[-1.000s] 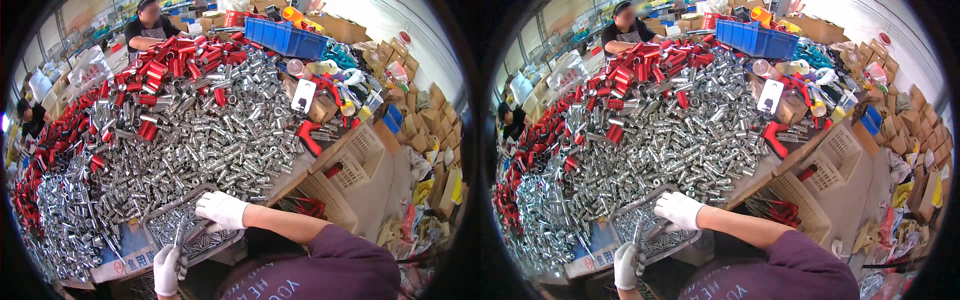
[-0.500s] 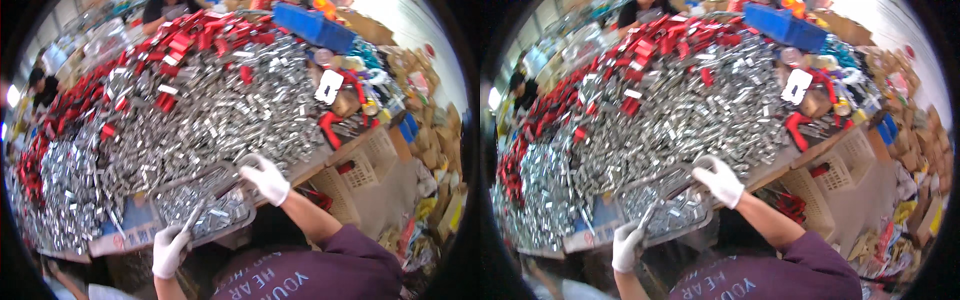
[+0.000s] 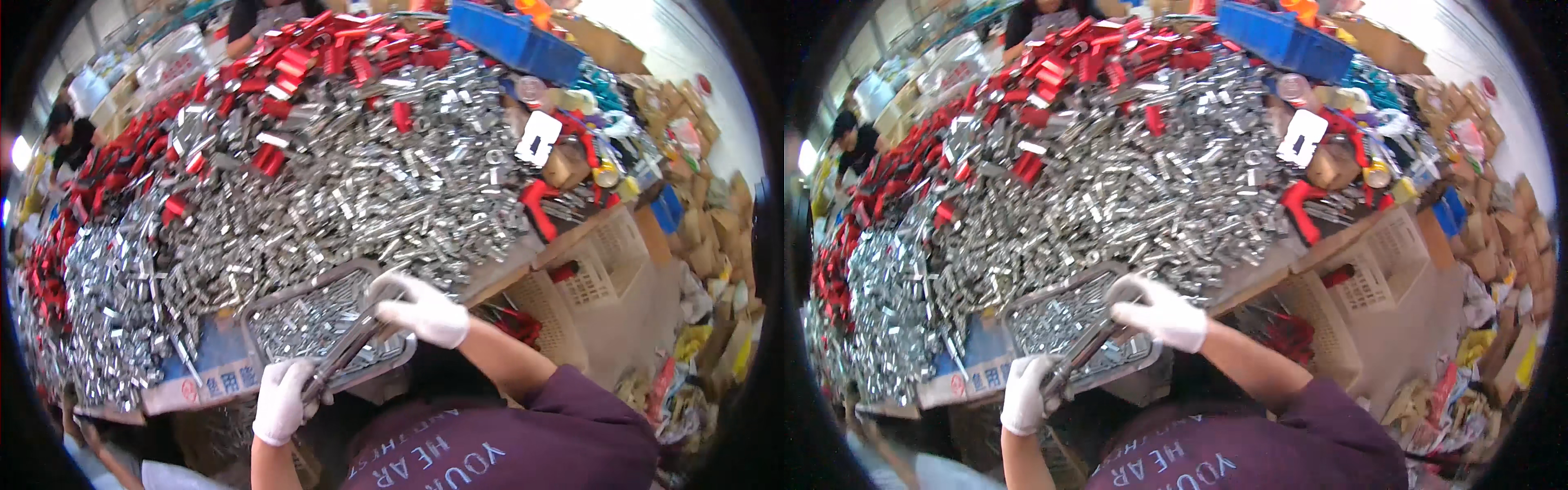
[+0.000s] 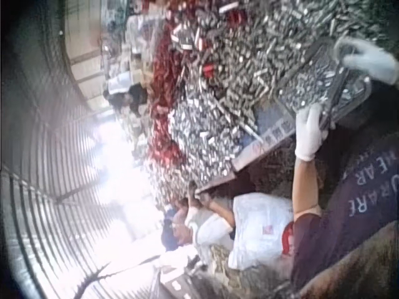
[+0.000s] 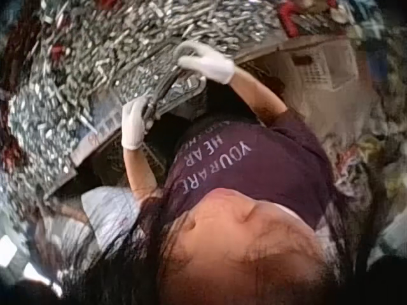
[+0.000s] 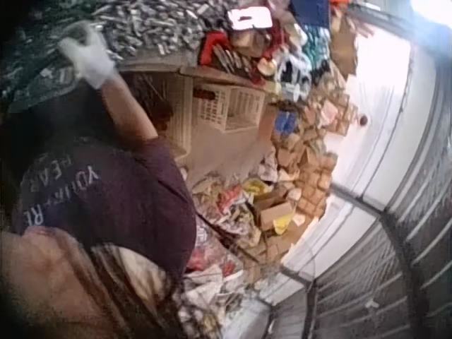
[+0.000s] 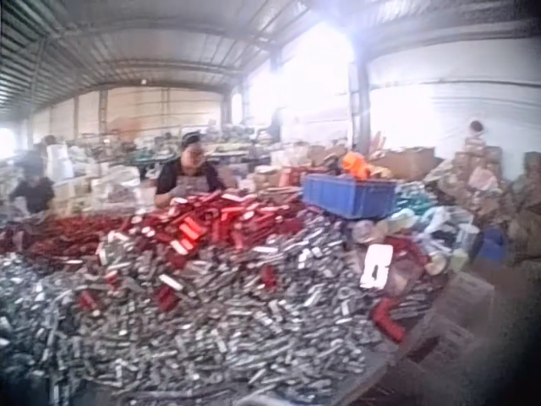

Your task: The person assembles tools by inserting metal pins and small components into metal cylinders and fitting red handles and sleeves onto the metal bodies by hand.

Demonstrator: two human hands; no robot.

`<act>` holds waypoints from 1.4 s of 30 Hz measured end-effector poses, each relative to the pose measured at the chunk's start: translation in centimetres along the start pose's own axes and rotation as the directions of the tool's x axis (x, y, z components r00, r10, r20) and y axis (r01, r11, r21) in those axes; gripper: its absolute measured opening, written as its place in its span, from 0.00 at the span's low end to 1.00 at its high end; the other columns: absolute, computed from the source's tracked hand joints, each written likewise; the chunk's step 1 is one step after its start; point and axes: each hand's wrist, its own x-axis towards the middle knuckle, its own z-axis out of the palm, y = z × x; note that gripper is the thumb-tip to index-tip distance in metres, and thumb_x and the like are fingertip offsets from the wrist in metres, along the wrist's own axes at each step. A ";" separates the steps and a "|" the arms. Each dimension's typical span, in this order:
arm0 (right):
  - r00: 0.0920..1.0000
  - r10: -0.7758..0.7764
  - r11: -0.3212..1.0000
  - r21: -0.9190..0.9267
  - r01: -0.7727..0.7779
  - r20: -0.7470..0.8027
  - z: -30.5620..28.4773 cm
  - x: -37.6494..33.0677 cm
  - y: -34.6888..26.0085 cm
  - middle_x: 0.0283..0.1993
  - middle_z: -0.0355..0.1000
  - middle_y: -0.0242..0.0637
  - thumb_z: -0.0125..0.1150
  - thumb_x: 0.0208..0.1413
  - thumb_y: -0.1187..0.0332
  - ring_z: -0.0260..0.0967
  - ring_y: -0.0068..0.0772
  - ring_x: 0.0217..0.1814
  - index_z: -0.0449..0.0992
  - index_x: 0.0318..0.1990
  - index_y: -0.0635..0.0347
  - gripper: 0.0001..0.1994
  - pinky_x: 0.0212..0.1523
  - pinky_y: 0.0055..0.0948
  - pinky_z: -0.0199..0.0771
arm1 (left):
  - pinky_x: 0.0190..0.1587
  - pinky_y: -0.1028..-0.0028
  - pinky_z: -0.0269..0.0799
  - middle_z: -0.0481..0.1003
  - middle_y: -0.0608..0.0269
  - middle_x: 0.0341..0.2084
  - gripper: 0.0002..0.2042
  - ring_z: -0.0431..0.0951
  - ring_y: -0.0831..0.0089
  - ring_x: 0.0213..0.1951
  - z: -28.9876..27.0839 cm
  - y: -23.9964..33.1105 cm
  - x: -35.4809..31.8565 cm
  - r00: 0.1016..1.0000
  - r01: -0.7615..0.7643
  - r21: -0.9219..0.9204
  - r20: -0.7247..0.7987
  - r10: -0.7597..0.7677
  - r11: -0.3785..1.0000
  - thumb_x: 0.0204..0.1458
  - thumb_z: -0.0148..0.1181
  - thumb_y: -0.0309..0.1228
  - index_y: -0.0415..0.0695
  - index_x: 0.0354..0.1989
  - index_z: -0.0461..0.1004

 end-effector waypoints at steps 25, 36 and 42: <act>0.979 -0.199 0.162 -0.984 0.081 0.047 4.2 1.9 3.6 0.41 0.72 0.41 0.54 0.54 0.70 0.73 0.42 0.46 0.70 0.41 0.57 0.08 0.44 0.38 0.76 | 0.12 0.86 0.54 0.70 0.69 0.22 0.21 0.63 0.87 0.15 1.0 -4.4 3.1 0.941 -0.219 -0.308 -0.318 0.116 0.926 0.61 0.54 0.33 0.37 0.60 0.65; 0.897 -0.442 0.456 -0.860 0.229 0.005 3.0 1.7 2.7 0.32 0.76 0.43 0.62 0.52 0.64 0.76 0.46 0.35 0.78 0.36 0.58 0.09 0.35 0.38 0.75 | 0.14 0.86 0.53 0.70 0.71 0.23 0.17 0.63 0.88 0.17 1.2 -3.4 2.9 0.951 -0.132 -0.335 -0.309 0.024 0.933 0.61 0.55 0.32 0.39 0.57 0.69; 0.957 -0.286 0.799 -0.562 0.214 -0.042 4.4 1.3 0.3 0.26 0.78 0.41 0.65 0.50 0.67 0.77 0.28 0.27 0.80 0.31 0.64 0.08 0.32 0.26 0.76 | 0.16 0.87 0.57 0.70 0.71 0.23 0.23 0.63 0.89 0.17 1.0 -3.7 2.6 0.964 -0.154 -0.344 -0.257 0.065 0.926 0.60 0.57 0.33 0.38 0.62 0.66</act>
